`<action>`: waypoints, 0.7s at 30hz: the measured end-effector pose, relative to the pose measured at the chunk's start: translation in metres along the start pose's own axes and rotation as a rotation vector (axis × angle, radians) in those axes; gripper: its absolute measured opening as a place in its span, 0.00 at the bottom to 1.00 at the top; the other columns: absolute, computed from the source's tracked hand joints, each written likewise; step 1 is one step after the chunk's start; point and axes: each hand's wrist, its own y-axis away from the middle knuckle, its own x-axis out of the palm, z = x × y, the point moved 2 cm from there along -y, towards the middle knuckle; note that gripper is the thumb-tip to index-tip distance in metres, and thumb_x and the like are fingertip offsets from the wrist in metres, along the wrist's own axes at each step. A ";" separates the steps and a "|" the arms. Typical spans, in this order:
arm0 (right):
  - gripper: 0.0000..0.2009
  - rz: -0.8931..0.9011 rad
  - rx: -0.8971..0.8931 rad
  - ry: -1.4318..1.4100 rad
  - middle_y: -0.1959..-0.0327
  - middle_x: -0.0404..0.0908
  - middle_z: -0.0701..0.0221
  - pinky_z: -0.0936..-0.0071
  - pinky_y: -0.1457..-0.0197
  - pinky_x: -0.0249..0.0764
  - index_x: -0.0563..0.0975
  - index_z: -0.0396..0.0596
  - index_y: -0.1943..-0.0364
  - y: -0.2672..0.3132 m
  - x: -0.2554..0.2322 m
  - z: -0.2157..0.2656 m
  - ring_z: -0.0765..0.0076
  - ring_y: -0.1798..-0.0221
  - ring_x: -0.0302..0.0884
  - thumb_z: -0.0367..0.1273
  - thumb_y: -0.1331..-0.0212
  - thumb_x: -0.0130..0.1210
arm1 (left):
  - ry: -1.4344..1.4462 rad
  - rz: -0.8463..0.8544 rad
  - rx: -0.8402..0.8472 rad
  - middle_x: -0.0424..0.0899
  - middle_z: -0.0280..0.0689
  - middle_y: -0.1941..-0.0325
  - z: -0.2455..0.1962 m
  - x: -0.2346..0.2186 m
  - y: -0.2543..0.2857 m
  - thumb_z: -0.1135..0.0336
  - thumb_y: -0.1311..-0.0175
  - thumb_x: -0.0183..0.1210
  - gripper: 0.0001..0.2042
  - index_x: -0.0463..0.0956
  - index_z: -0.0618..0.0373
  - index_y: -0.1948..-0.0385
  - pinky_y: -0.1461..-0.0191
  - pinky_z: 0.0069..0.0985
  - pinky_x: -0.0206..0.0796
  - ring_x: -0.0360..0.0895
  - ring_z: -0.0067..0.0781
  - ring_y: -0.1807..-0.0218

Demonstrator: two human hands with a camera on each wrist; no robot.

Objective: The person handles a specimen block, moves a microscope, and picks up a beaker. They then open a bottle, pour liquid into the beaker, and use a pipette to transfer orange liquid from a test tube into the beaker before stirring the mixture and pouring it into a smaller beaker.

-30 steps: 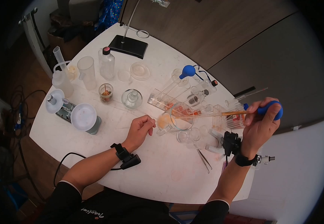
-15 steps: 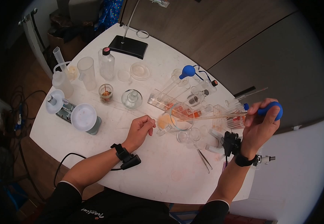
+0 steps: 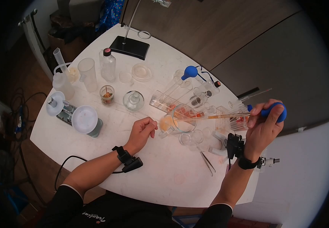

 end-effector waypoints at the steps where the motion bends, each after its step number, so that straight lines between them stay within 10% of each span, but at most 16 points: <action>1: 0.20 0.001 0.000 0.001 0.79 0.76 0.65 0.87 0.87 0.57 0.68 0.45 0.65 0.000 0.000 0.000 0.82 0.88 0.64 0.49 0.27 0.43 | 0.002 -0.001 0.000 0.74 0.28 0.79 0.001 0.000 0.000 0.66 0.31 0.52 0.11 0.75 0.61 0.73 0.71 0.16 0.58 0.68 0.14 0.77; 21: 0.20 -0.026 0.014 -0.017 0.79 0.76 0.65 0.87 0.87 0.57 0.68 0.45 0.65 0.002 -0.003 0.001 0.82 0.88 0.63 0.48 0.27 0.44 | -0.012 0.009 -0.006 0.75 0.28 0.77 0.001 -0.001 0.000 0.66 0.30 0.52 0.11 0.74 0.61 0.73 0.71 0.16 0.59 0.68 0.15 0.77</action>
